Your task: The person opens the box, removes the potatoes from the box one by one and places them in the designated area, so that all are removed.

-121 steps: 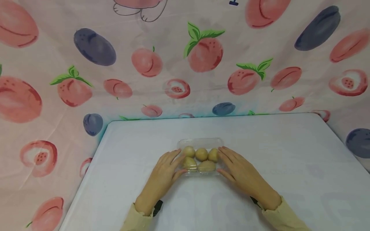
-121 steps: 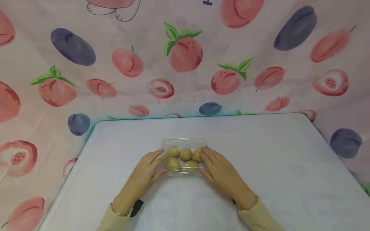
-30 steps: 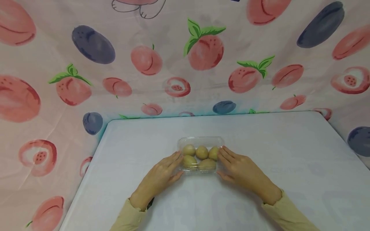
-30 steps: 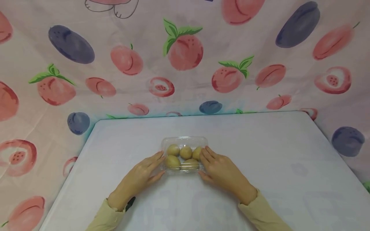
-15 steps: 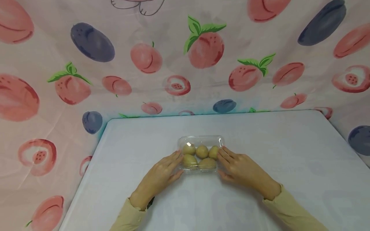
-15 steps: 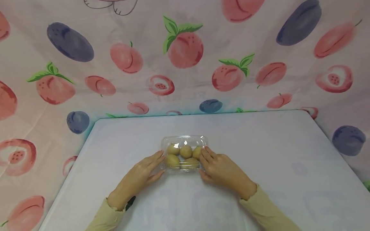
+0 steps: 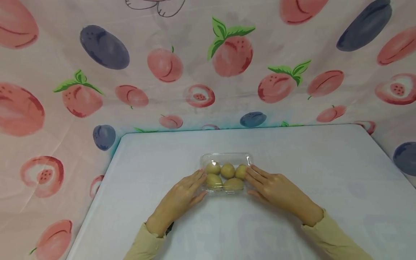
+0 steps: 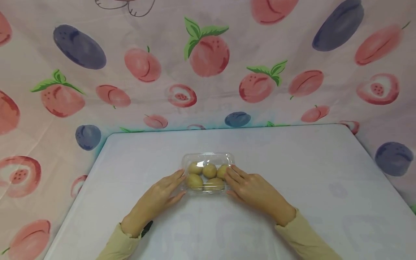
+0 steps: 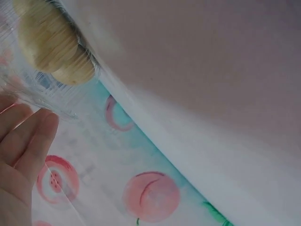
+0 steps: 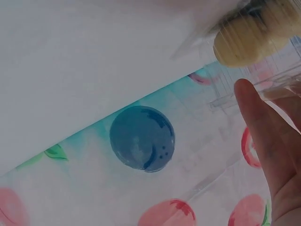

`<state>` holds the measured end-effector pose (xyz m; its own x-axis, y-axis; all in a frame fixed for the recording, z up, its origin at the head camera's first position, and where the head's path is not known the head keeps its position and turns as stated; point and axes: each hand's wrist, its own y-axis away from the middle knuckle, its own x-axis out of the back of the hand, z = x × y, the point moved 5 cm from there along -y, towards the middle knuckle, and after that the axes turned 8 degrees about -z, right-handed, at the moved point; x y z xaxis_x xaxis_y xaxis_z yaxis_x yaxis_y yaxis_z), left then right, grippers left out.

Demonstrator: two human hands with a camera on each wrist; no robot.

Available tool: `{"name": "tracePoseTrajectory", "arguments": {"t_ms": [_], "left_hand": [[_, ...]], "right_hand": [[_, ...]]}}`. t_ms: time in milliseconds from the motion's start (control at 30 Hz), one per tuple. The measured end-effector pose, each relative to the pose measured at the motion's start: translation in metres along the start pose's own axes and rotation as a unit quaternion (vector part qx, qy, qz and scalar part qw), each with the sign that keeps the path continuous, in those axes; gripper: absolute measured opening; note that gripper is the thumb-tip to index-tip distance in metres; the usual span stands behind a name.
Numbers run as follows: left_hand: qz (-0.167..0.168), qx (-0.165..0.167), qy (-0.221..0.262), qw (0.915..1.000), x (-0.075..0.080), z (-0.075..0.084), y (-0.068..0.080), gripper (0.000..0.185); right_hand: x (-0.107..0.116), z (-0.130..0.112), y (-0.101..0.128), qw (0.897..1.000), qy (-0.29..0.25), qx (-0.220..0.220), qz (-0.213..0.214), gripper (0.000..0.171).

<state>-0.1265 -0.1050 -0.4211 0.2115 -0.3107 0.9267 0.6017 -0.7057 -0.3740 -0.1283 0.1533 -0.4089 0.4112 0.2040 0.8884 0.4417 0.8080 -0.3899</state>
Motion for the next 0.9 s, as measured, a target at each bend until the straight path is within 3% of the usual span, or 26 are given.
{"name": "tracePoseTrajectory", "arguments": {"t_ms": [133, 233, 533, 900], "left_hand": [[-0.001, -0.018, -0.048, 0.9987, 0.0017, 0.0032, -0.0022, 0.053], [-0.002, -0.026, -0.059, 0.9979, 0.0023, 0.0038, -0.0040, 0.053], [0.004, -0.021, -0.021, 0.9995, 0.0028, 0.0003, -0.0032, 0.053], [-0.004, -0.013, -0.019, 0.9997, 0.0032, 0.0010, -0.0037, 0.052]], "right_hand": [[0.0002, -0.0010, 0.0013, 0.999, 0.025, 0.015, 0.026, 0.062], [-0.0032, -0.0016, 0.0025, 0.998, 0.041, 0.025, 0.039, 0.061], [-0.0034, -0.0065, 0.0006, 0.995, 0.085, 0.047, 0.027, 0.057], [-0.0033, -0.0090, 0.0003, 0.996, 0.081, 0.033, -0.007, 0.056]]}}
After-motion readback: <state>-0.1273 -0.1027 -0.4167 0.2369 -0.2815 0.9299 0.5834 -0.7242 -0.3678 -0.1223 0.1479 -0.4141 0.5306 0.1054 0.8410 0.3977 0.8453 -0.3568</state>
